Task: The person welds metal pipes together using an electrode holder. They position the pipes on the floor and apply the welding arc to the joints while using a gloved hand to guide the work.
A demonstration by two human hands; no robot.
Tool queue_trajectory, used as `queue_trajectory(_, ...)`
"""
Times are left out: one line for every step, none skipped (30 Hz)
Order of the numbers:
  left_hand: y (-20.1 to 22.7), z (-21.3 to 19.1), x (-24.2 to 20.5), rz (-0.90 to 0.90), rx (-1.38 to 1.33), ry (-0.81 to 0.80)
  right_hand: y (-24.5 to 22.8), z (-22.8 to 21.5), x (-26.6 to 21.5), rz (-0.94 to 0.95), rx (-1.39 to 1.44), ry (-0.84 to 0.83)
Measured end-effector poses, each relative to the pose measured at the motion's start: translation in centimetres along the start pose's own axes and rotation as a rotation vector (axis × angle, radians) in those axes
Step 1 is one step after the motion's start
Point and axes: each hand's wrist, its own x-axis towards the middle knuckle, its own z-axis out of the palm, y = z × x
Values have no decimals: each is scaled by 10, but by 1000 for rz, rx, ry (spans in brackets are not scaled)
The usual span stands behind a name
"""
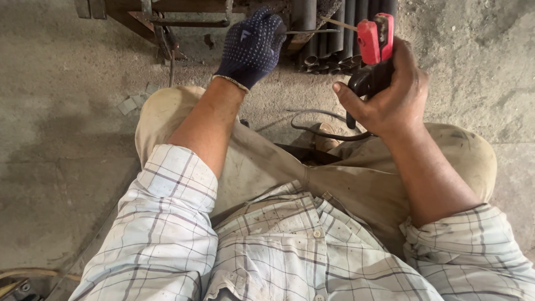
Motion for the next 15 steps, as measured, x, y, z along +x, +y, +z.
queue_trajectory(1, 1, 0, 10, -2, 9, 0, -1, 2, -12, 7, 0)
queue_trajectory(2, 2, -2, 17, -5, 15, 0, -1, 3, -22, 16, -2)
queue_trajectory(2, 3, -2, 6, 19, 7, 0, -1, 4, -32, 24, -4)
queue_trajectory(1, 5, -1, -5, 42, -3, -2, -3, 2, -34, 14, -9)
queue_trajectory(0, 6, 0, -16, 65, -12, -3, -5, 0, -35, 4, -14)
queue_trajectory(0, 7, 0, -13, 83, -27, -5, -6, -1, -32, -5, -25)
queue_trajectory(-1, 7, 0, -10, 100, -41, -6, -7, -2, -30, -14, -36)
queue_trajectory(-1, 7, 1, -5, 117, -53, -7, -6, -1, -25, -23, -50)
queue_trajectory(0, 6, 0, 17, 110, -28, -9, -6, -1, -21, -32, -65)
queue_trajectory(0, 4, -1, 40, 104, 1, -11, -6, -1, -27, -42, -61)
queue_trajectory(1, 3, -1, 63, 98, 30, -13, -6, 0, -32, -53, -58)
queue_trajectory(1, 3, 0, 48, 87, 14, -15, -6, 0, -38, -63, -55)
queue_trajectory(2, 3, 0, 32, 76, -3, -18, -5, 0, -30, -51, -55)
queue_trajectory(2, 3, 0, 16, 65, -18, -20, -5, -1, -22, -38, -55)
queue_trajectory(1, 4, 0, 18, 59, -12, -22, -5, -1, -14, -26, -55)
